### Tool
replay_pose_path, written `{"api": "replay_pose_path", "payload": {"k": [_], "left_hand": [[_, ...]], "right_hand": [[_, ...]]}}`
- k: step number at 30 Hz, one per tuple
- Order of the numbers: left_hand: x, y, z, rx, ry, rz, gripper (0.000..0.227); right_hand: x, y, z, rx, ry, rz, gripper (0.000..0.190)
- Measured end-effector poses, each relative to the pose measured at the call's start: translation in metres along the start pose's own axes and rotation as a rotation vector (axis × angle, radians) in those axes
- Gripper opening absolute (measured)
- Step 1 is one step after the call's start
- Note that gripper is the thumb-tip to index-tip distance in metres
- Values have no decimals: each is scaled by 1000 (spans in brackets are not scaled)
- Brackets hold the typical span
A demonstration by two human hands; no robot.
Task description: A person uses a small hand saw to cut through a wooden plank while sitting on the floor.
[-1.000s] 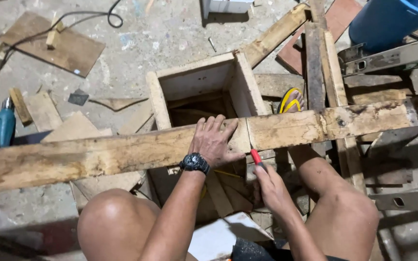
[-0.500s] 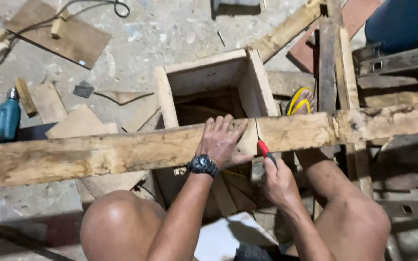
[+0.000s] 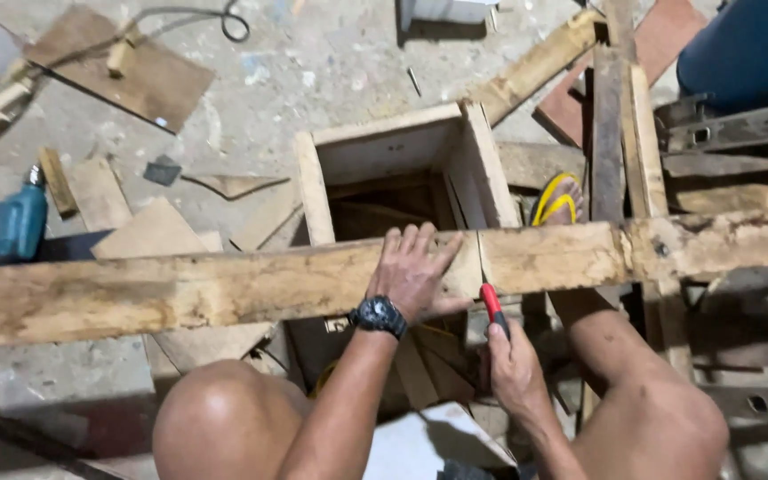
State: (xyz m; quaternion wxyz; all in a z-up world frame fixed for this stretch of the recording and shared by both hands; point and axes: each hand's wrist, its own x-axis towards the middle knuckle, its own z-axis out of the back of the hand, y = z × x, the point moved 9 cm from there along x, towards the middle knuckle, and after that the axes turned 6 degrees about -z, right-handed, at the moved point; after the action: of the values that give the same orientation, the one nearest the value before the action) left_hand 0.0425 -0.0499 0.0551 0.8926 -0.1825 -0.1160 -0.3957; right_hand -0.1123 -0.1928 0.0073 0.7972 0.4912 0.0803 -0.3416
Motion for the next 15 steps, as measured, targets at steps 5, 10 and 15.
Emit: {"api": "replay_pose_path", "payload": {"k": [5,10,15], "left_hand": [[-1,3,-7,21,40,14,100],[-2,4,-17,45,83,15,107],[-1,2,-17,40,91,-6,106]], "right_hand": [[-5,23,1,123,18,-72,28],[-75,-60,28,112,-25,-93,30],[-99,-179,50,-16,-243,-109,29]]}}
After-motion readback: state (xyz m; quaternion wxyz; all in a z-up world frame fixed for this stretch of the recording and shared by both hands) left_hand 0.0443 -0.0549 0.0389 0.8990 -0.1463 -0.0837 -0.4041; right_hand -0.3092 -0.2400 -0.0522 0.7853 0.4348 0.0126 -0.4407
